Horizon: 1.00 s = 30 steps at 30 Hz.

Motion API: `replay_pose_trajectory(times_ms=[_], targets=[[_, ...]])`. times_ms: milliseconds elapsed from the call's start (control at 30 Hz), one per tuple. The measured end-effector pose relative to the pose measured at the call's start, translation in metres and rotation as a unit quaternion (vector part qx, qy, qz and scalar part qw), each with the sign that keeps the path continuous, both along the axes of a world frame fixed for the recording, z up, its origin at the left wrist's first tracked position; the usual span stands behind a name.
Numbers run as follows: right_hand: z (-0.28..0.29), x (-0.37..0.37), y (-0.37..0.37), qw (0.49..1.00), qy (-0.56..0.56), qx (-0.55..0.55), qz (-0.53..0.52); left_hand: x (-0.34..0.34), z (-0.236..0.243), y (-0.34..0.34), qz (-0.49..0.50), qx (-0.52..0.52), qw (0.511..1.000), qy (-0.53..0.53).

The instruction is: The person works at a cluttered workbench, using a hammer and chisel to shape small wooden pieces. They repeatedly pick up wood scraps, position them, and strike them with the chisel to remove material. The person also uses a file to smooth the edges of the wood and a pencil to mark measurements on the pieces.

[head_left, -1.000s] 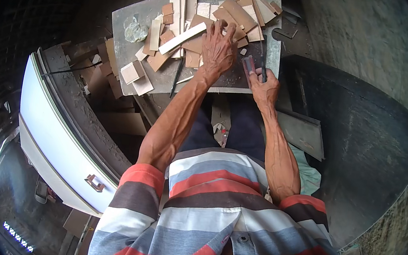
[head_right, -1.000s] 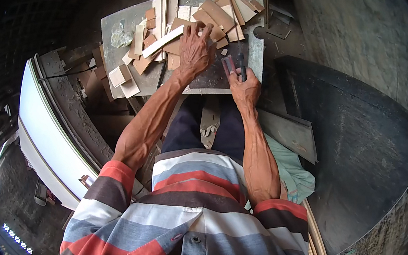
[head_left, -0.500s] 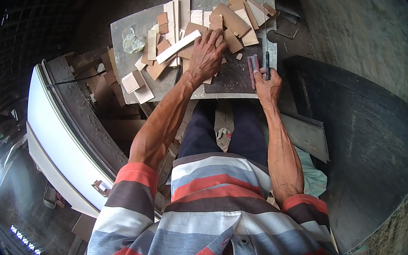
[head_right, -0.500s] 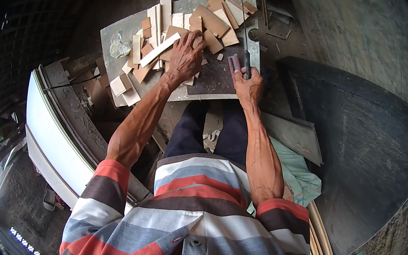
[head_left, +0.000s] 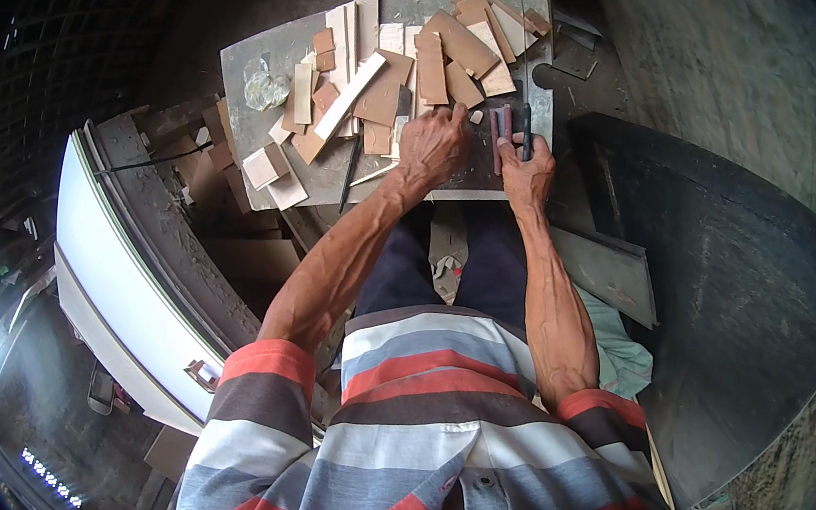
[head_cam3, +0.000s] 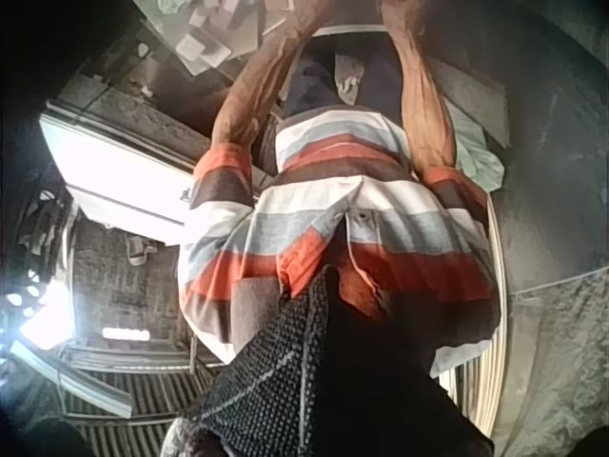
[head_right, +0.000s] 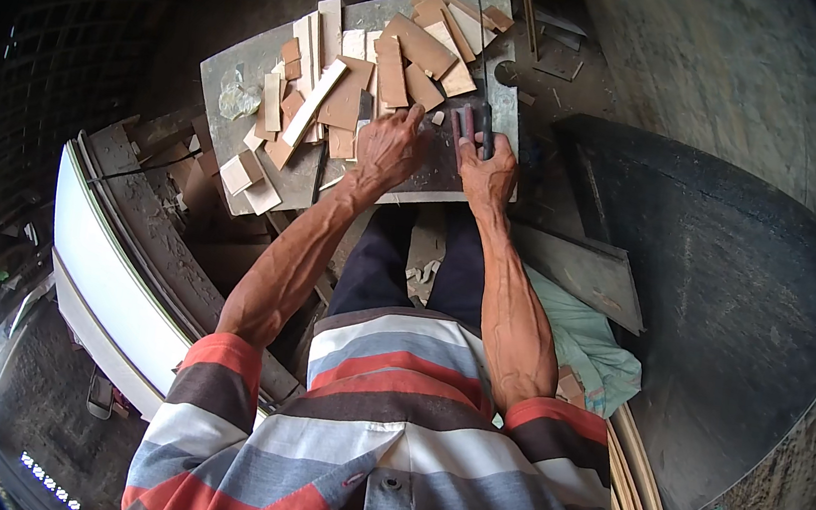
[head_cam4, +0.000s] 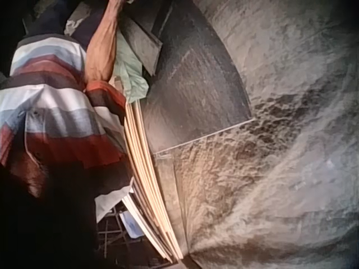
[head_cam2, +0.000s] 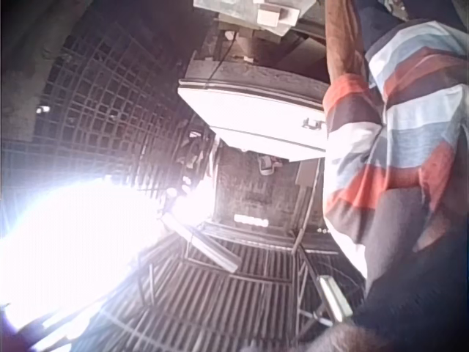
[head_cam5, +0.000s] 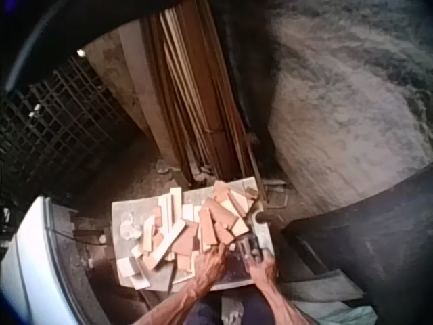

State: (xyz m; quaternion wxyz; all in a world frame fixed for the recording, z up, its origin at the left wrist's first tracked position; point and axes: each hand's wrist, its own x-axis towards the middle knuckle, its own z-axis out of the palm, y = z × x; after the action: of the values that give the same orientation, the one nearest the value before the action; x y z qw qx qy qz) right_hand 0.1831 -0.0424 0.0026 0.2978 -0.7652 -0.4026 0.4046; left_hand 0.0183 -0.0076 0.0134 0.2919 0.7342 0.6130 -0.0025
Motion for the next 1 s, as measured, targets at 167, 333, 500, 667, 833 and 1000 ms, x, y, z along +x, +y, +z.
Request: replay_pose_trajectory(times_ms=[167, 333, 500, 667, 833, 1000], targets=[[-0.004, 0.008, -0.003, 1.000, 0.006, -0.007, 0.003, 0.022, -0.022, -0.010, 0.044, 0.098, 0.994, -0.017], [-0.008, 0.012, -0.005, 1.000, -0.001, 0.003, 0.012, 0.026, -0.032, -0.007, 0.042, 0.160, 0.985, -0.052], [-0.015, 0.018, -0.008, 1.000, 0.017, 0.007, -0.001, 0.009, -0.020, -0.042, 0.035, 0.140, 0.988, -0.049], [0.007, 0.023, -0.004, 1.000, -0.010, -0.021, 0.019, -0.010, 0.016, -0.068, 0.168, 0.127, 0.977, -0.037], [0.010, 0.034, -0.009, 0.998, -0.042, 0.016, 0.046, -0.080, 0.021, -0.063, 0.245, 0.272, 0.931, 0.008], [0.013, 0.010, -0.018, 0.997, 0.033, -0.026, 0.068, -0.103, 0.029, -0.035, 0.206, 0.245, 0.943, 0.093]])
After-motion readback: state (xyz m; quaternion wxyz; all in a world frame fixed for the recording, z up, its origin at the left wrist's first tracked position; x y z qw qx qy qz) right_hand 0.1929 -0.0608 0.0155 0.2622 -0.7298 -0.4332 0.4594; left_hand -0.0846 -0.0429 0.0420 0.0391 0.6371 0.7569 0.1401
